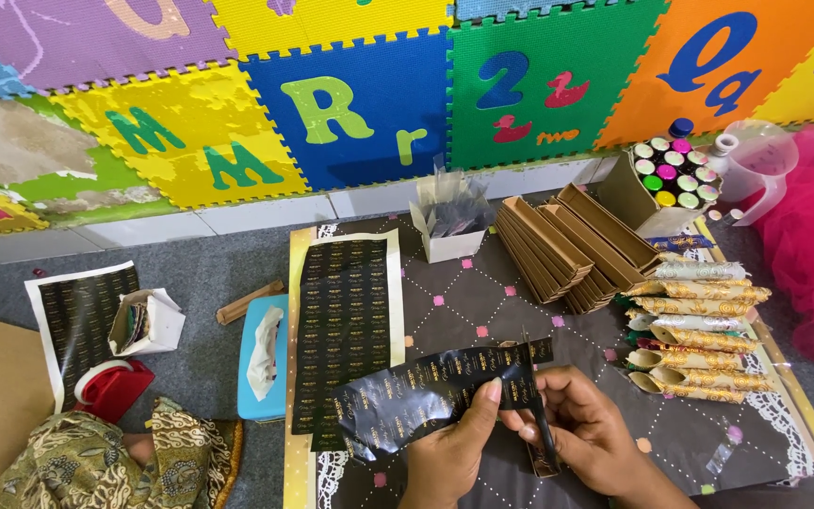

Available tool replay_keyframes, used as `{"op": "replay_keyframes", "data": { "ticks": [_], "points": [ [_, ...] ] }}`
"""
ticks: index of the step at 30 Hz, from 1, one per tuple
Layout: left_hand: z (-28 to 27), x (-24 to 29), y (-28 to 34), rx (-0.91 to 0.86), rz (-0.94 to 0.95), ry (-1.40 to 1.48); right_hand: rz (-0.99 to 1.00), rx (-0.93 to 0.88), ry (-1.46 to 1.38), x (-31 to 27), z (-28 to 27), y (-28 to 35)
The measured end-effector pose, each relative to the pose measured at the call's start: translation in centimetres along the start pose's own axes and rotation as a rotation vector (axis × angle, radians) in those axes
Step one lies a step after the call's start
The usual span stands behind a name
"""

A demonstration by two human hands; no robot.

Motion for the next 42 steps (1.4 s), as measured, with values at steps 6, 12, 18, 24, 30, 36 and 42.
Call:
{"op": "replay_keyframes", "data": {
  "ticks": [6,12,18,24,30,36,42],
  "points": [
    [0.5,1.4,-0.4,-0.071,-0.069,0.099,0.002,-0.01,0.017,0.8,-0.5,0.3],
    [0.4,1.0,-0.4,-0.054,-0.123,0.159,0.043,0.008,0.02,0.6,-0.4,0.1],
    [0.0,-1.6,-0.9,0.202,-0.077,0.432,0.074,0.18,0.03,4.6,-1.8,1.0],
    [-1.5,-1.6,-1.9,0.433,-0.289,0.656,0.103,0.335,0.014,2.0,-1.6,-0.7],
    [-0.2,-0.6,-2.6,0.355,-0.472,0.441,0.213,0.257,-0.034,-2.9,-2.0,1.7],
    [-1.0,-8.1,-1.5,-0.152,0.085,-1.035,0.146,0.294,0.109,-0.7,-5.4,5.0],
    [-1.2,-9.9,-1.0,-0.18,0.164,-1.242,0.109,0.299,0.087,6.0,-7.4,7.0]
  ]
}}
Point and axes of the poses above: each hand's wrist, its own y-axis away from the middle knuckle, its own z-axis out of the palm, x = y × z, the point moved 1 cm from there along -y, towards the middle knuckle, and after that the axes turned 5 degrees about y, right-handed, at the moved point
